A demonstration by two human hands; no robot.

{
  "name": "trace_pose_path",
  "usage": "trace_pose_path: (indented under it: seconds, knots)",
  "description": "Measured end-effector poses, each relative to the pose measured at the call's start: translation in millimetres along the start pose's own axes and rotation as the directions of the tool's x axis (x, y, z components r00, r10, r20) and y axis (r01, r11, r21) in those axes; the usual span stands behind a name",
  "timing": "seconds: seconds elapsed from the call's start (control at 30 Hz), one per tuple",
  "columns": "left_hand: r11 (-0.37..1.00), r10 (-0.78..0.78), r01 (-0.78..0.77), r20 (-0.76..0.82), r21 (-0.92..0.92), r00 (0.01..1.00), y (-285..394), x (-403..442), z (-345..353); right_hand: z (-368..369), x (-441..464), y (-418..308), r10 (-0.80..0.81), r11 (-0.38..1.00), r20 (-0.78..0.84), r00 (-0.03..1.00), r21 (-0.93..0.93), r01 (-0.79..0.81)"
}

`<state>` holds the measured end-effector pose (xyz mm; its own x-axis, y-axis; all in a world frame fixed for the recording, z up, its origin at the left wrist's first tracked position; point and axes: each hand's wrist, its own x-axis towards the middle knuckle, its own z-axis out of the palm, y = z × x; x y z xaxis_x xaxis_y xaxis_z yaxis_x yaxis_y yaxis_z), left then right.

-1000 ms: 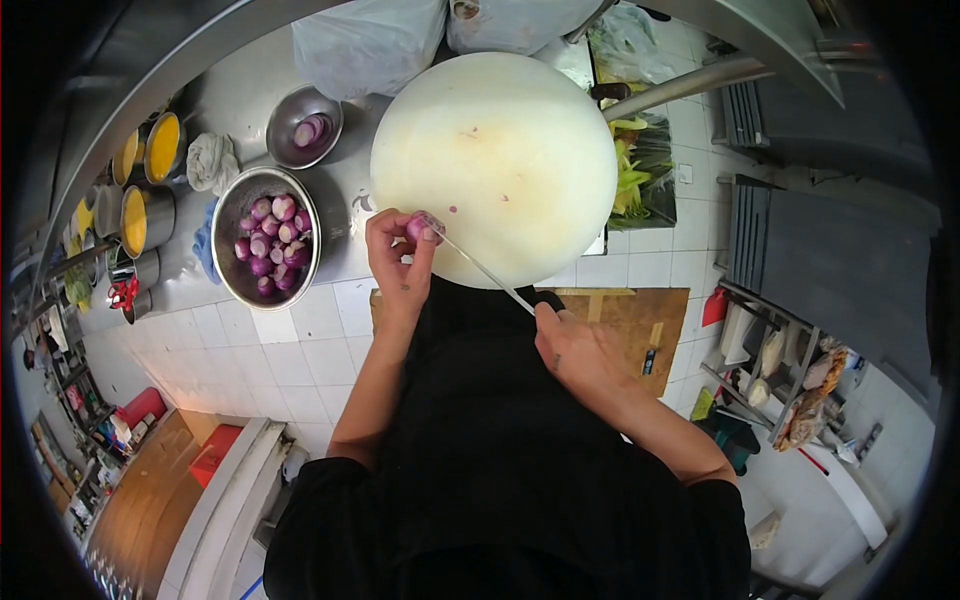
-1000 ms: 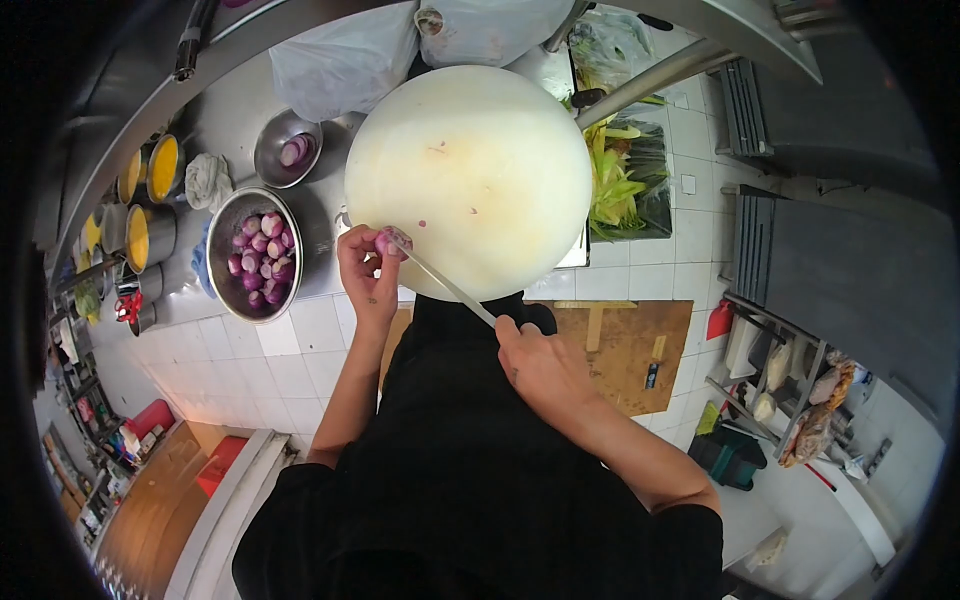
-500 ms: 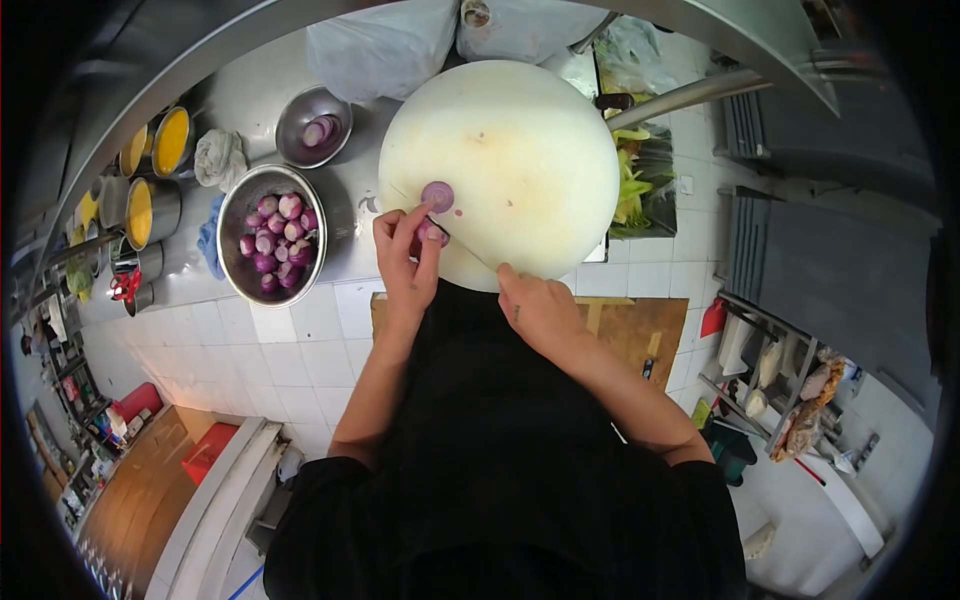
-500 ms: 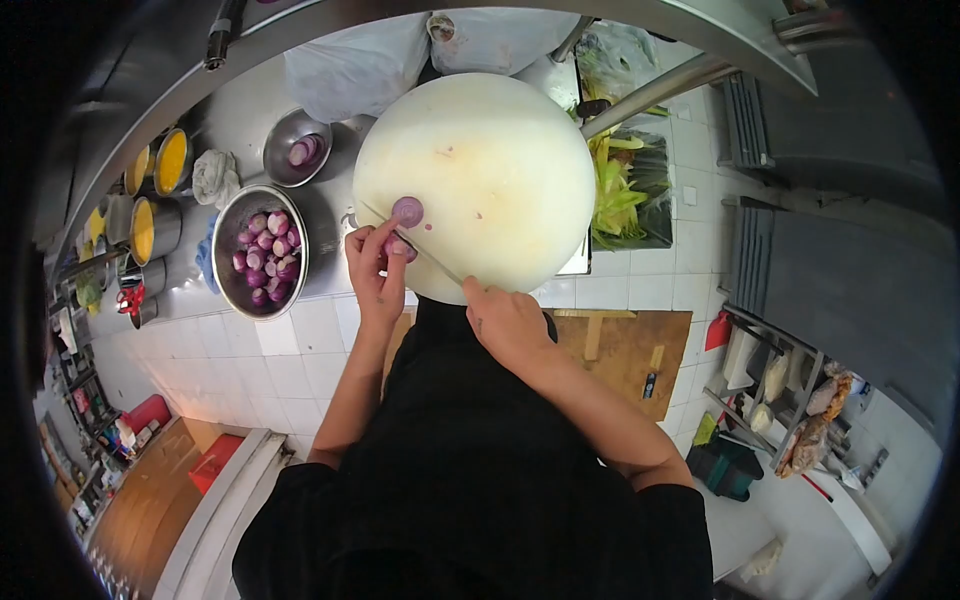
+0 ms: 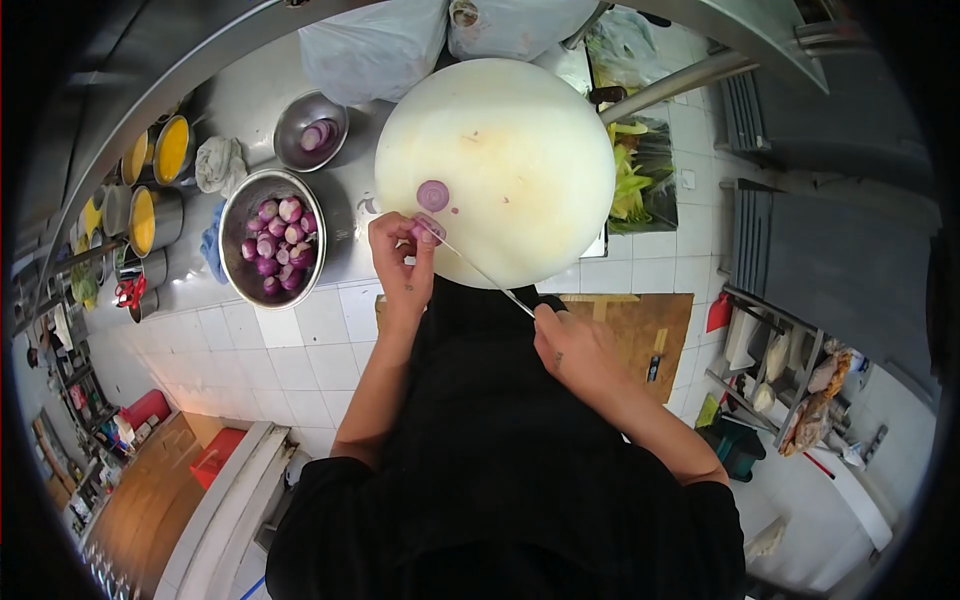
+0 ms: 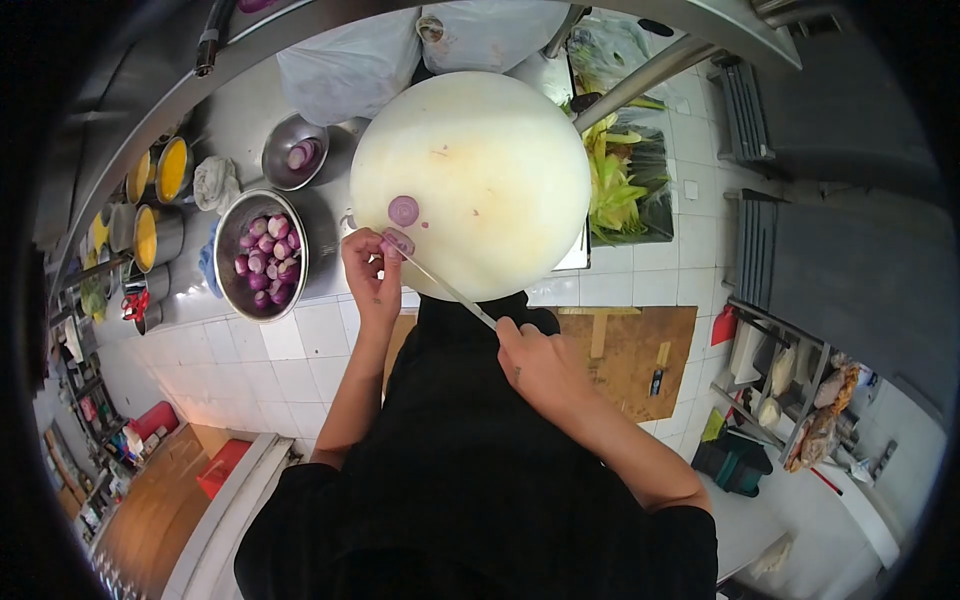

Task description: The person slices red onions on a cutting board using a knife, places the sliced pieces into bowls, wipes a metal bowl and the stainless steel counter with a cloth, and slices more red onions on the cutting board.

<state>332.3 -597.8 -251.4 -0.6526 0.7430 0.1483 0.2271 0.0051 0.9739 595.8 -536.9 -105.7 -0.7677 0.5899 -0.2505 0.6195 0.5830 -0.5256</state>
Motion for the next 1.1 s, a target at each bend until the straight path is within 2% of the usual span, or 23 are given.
trace_pose_path:
  seconds: [0.1, 0.53, 0.63, 0.87, 0.93, 0.97, 1.03, 1.1]
  knots:
    - [1.000, 0.008, -0.008, 0.005, -0.005, 1.000, 1, 0, 0, -10, -7, -4, 0.064, 0.998, 0.045, 0.997, 0.023, -0.065]
    - [1.000, 0.000, 0.000, -0.008, -0.017, 1.000, 3, 1, 1, -21, 3, -15, 0.106, 0.994, 0.107, 0.989, 0.013, -0.108]
    - [1.000, -0.021, 0.021, -0.010, -0.020, 1.000, 3, 1, 1, -13, 14, -13, 0.069, 0.997, 0.091, 0.993, -0.035, -0.066]
    - [0.997, -0.034, 0.031, -0.039, -0.074, 0.999, 5, 2, 4, 35, 71, 6, 0.037, 0.999, 0.073, 0.997, 0.014, -0.039]
    - [0.999, -0.012, 0.013, -0.032, 0.042, 0.999, 12, 3, 4, 37, 71, 9, 0.049, 0.999, 0.066, 0.997, 0.019, -0.050]
    - [0.999, -0.009, 0.010, -0.030, 0.038, 0.999, 15, 5, 5, 36, 72, 12, 0.026, 0.999, 0.061, 0.998, 0.035, -0.028]
    - [0.981, 0.022, -0.028, 0.038, 0.193, 0.999, 20, 9, 2, 38, 71, 16, 0.001, 0.999, 0.053, 0.999, 0.053, -0.003]
    - [0.990, -0.004, 0.001, 0.026, 0.140, 1.000, 25, 8, 3, 39, 71, 17, -0.010, 0.998, 0.038, 0.999, 0.063, 0.008]
